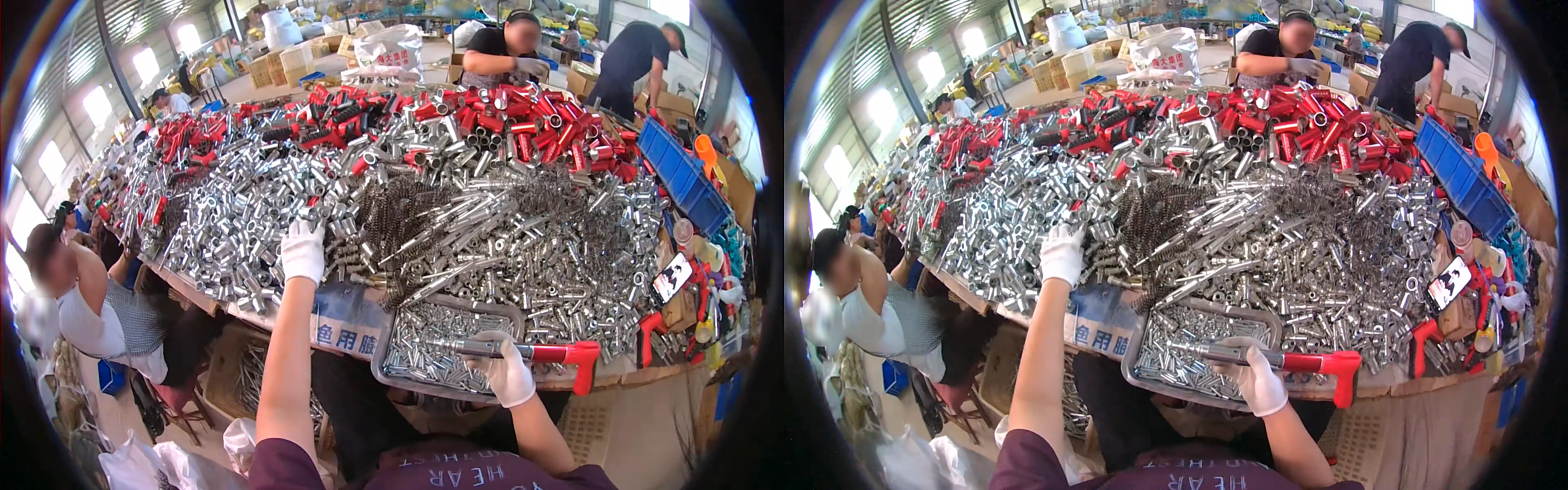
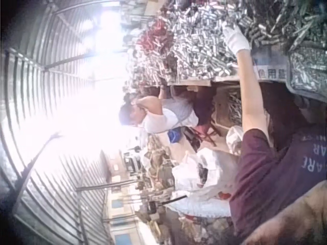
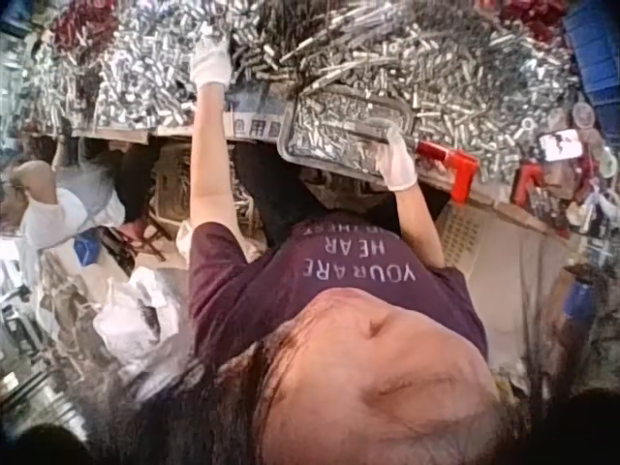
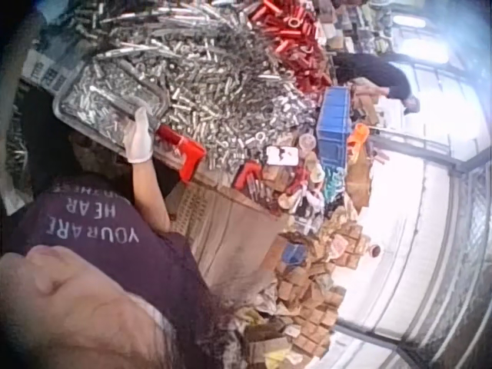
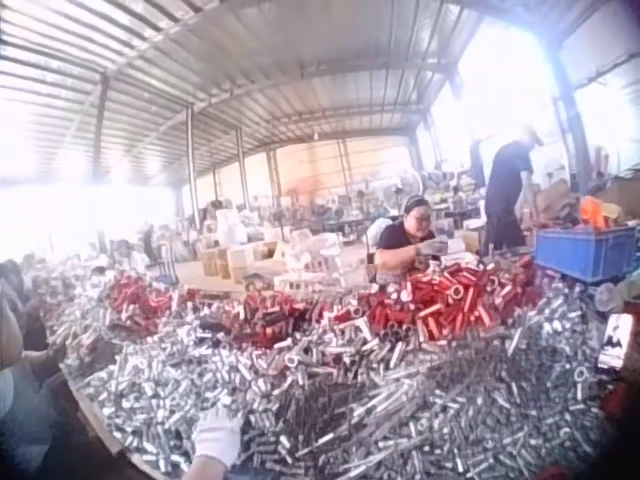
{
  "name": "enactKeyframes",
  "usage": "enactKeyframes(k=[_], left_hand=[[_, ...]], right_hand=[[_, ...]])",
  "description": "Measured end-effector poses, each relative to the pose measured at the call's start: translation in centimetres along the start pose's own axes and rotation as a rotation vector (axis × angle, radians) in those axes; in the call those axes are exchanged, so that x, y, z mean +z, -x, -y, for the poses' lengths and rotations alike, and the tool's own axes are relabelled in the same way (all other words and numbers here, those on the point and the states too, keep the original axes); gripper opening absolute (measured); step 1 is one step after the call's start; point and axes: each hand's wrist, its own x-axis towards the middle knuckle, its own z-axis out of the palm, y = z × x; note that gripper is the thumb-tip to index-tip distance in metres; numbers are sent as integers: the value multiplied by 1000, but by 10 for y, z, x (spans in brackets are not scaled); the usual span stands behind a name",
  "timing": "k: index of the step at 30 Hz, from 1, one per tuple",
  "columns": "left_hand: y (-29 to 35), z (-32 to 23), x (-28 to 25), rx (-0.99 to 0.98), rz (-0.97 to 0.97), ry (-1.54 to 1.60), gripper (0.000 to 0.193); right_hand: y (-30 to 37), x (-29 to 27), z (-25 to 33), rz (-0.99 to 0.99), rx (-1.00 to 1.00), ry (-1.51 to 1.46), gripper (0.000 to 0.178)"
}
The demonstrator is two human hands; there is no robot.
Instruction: The person assembles hand tools by retrieving metal tubes, inserting small metal components from a tray into the tubes, and attaching plastic handles by hand.
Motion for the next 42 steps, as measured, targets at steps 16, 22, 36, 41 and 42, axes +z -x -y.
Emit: enactKeyframes(k=[16,22,36,41,42], left_hand=[[134,-128,-120,228,477,1344,32],[133,-159,-124,401,709,1318,32],[146,-180,-123,-42,741,1419,17],[142,-192,-130,61,448,1419,13],[143,-192,-121,61,466,1448,16]], right_hand=[[-2,-7,5,21,23,-65,51],[-1,-7,9,29,98,198,30],[4,-4,11,-79,40,67,23],[-1,-3,9,-119,26,52,23],[-1,-2,8,-117,24,55,23]])
